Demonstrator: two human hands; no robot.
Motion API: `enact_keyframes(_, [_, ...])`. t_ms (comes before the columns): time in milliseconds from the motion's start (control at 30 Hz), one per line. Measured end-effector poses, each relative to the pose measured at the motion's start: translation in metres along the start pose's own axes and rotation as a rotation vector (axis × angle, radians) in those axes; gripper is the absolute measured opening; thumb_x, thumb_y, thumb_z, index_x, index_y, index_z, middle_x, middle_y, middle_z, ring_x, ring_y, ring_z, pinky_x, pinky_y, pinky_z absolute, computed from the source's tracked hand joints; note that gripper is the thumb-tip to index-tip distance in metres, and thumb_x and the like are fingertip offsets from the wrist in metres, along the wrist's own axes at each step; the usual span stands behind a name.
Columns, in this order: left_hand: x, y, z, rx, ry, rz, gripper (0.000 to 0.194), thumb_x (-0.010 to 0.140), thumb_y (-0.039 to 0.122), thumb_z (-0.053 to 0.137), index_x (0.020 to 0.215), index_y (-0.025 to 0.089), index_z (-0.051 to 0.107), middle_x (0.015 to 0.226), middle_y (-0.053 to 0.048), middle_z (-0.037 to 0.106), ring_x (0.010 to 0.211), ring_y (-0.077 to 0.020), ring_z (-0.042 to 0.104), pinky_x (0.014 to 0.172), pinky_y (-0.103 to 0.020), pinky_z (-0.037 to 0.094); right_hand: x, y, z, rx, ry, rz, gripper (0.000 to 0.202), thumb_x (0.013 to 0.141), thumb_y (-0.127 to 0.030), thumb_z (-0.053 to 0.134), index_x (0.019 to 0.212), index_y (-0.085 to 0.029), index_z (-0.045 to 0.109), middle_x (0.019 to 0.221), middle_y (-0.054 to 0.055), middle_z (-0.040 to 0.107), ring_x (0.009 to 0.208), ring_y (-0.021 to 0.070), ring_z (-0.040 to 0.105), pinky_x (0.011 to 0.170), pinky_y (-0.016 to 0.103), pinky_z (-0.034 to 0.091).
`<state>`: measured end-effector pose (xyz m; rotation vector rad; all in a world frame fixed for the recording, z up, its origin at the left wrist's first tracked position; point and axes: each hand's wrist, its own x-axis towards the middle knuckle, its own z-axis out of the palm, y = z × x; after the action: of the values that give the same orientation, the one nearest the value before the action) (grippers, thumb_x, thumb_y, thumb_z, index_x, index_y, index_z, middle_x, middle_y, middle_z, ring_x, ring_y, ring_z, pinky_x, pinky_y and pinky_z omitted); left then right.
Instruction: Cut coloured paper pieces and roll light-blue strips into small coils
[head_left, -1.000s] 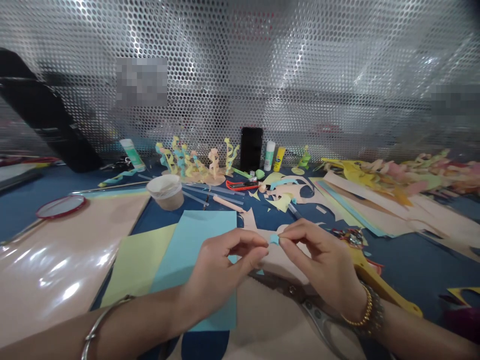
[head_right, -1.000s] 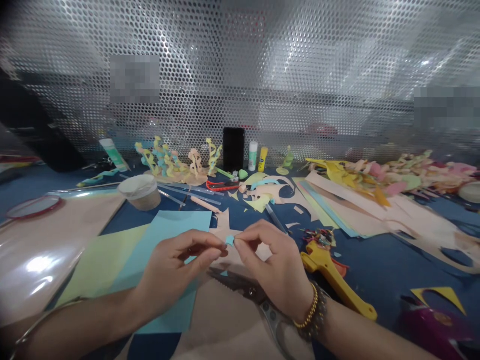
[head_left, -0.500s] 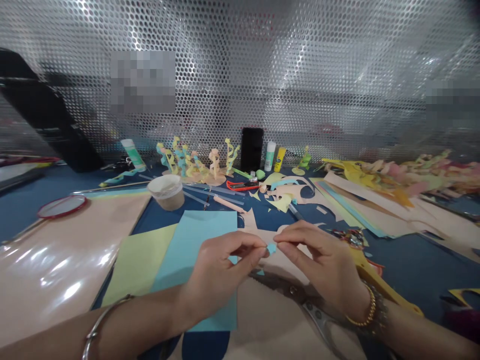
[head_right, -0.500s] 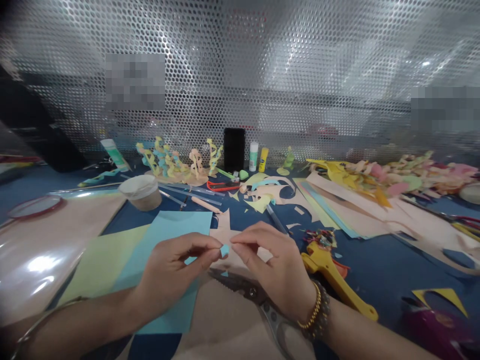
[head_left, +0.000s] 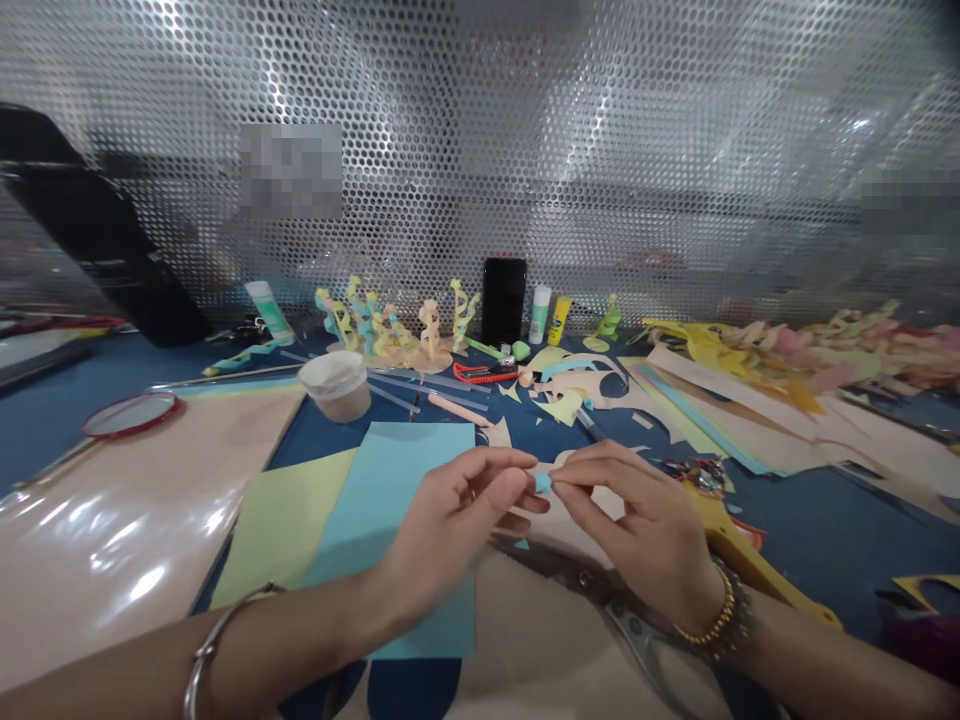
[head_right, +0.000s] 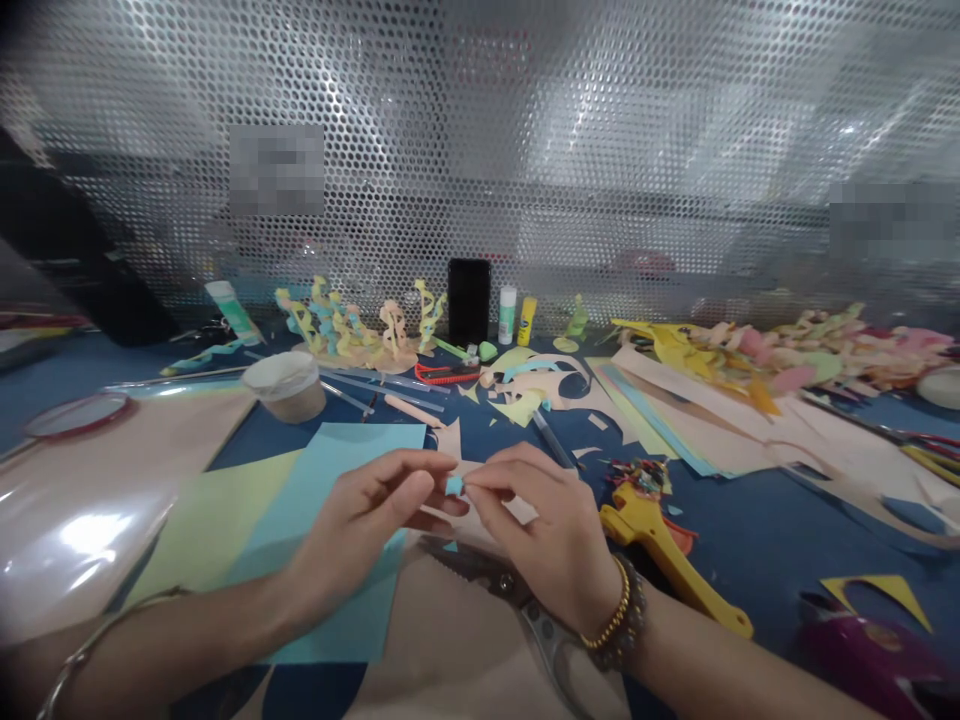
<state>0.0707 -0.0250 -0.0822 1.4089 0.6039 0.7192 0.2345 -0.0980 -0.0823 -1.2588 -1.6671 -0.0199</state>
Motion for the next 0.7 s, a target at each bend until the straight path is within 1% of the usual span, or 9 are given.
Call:
enact_keyframes(67, [0.002, 0.000, 0.002, -0.087, -0.014, -0.082, 0.024, 0.078, 0.034, 0.068, 0.096, 0.018, 0.067, 0.078, -0.003, 0.073, 0.077, -0.0179, 0.071, 0.066, -0.027, 0.058, 0.000, 0.002, 0.001, -0.005, -0.022, -0.002, 0.012, 0.084, -0.012, 0.059, 0.081, -0.022, 0.065, 0.078, 0.002, 0.067, 0.075, 0.0151, 0.063, 0.064, 0.027, 0.052])
enact_keyframes(167, [0.003, -0.001, 0.003, -0.082, 0.026, -0.117, 0.022, 0.074, 0.032, 0.072, 0.089, 0.016, 0.068, 0.071, -0.003, 0.073, 0.072, -0.0170, 0.071, 0.066, -0.027, 0.057, 0.002, 0.003, 0.000, 0.029, -0.047, 0.033, 0.009, 0.084, -0.015, 0.060, 0.083, -0.021, 0.067, 0.079, 0.002, 0.066, 0.072, 0.0139, 0.062, 0.065, 0.027, 0.052])
enact_keyframes(267, [0.002, -0.001, 0.002, -0.023, 0.039, -0.067, 0.021, 0.072, 0.029, 0.074, 0.089, 0.017, 0.068, 0.074, -0.002, 0.074, 0.070, -0.0153, 0.069, 0.064, -0.025, 0.055, 0.006, 0.002, -0.005, 0.122, -0.073, 0.137, 0.013, 0.087, -0.021, 0.056, 0.093, -0.020, 0.067, 0.084, 0.004, 0.066, 0.074, 0.0137, 0.063, 0.063, 0.026, 0.052])
enact_keyframes(367, [0.002, 0.000, 0.002, 0.020, 0.020, 0.004, 0.020, 0.070, 0.022, 0.076, 0.086, 0.017, 0.065, 0.074, 0.000, 0.073, 0.068, -0.0127, 0.068, 0.062, -0.022, 0.051, 0.009, 0.000, -0.009, 0.276, -0.191, 0.283, 0.020, 0.089, -0.026, 0.052, 0.099, -0.020, 0.068, 0.086, 0.004, 0.068, 0.068, 0.0119, 0.063, 0.058, 0.024, 0.052])
enact_keyframes(433, [0.003, 0.001, 0.003, 0.017, 0.005, 0.019, 0.023, 0.070, 0.020, 0.075, 0.086, 0.018, 0.059, 0.070, 0.001, 0.073, 0.066, -0.0127, 0.068, 0.062, -0.022, 0.050, 0.010, 0.000, -0.010, 0.344, -0.243, 0.329, 0.020, 0.087, -0.028, 0.054, 0.097, -0.020, 0.069, 0.084, 0.004, 0.069, 0.060, 0.0104, 0.062, 0.056, 0.023, 0.052])
enact_keyframes(467, [0.003, 0.002, 0.003, 0.010, -0.002, 0.018, 0.026, 0.070, 0.020, 0.075, 0.086, 0.019, 0.055, 0.068, 0.002, 0.072, 0.065, -0.0133, 0.068, 0.062, -0.023, 0.050, 0.010, 0.001, -0.010, 0.359, -0.248, 0.333, 0.019, 0.086, -0.028, 0.056, 0.094, -0.020, 0.070, 0.084, 0.004, 0.069, 0.059, 0.0103, 0.061, 0.055, 0.023, 0.052])
enact_keyframes(567, [0.004, 0.004, 0.004, -0.002, -0.025, 0.009, 0.029, 0.072, 0.030, 0.075, 0.086, 0.019, 0.052, 0.069, 0.000, 0.073, 0.070, -0.0166, 0.071, 0.067, -0.027, 0.053, 0.010, 0.004, -0.008, 0.363, -0.217, 0.331, 0.015, 0.082, -0.027, 0.060, 0.083, -0.019, 0.072, 0.080, 0.004, 0.070, 0.059, 0.0107, 0.061, 0.054, 0.023, 0.052])
enact_keyframes(633, [0.003, 0.005, 0.004, 0.000, -0.033, -0.001, 0.029, 0.076, 0.040, 0.070, 0.085, 0.017, 0.055, 0.074, -0.004, 0.073, 0.075, -0.0191, 0.072, 0.070, -0.030, 0.055, 0.010, 0.006, -0.007, 0.364, -0.195, 0.338, 0.014, 0.081, -0.027, 0.061, 0.080, -0.018, 0.072, 0.076, 0.003, 0.070, 0.057, 0.0105, 0.060, 0.053, 0.023, 0.052])
enact_keyframes(700, [0.000, 0.006, 0.005, 0.010, -0.026, -0.011, 0.033, 0.080, 0.047, 0.065, 0.087, 0.016, 0.059, 0.079, -0.007, 0.074, 0.079, -0.0208, 0.073, 0.072, -0.031, 0.056, 0.009, 0.007, -0.007, 0.360, -0.180, 0.343, 0.014, 0.081, -0.027, 0.061, 0.080, -0.018, 0.071, 0.073, 0.003, 0.070, 0.055, 0.0104, 0.061, 0.053, 0.023, 0.053])
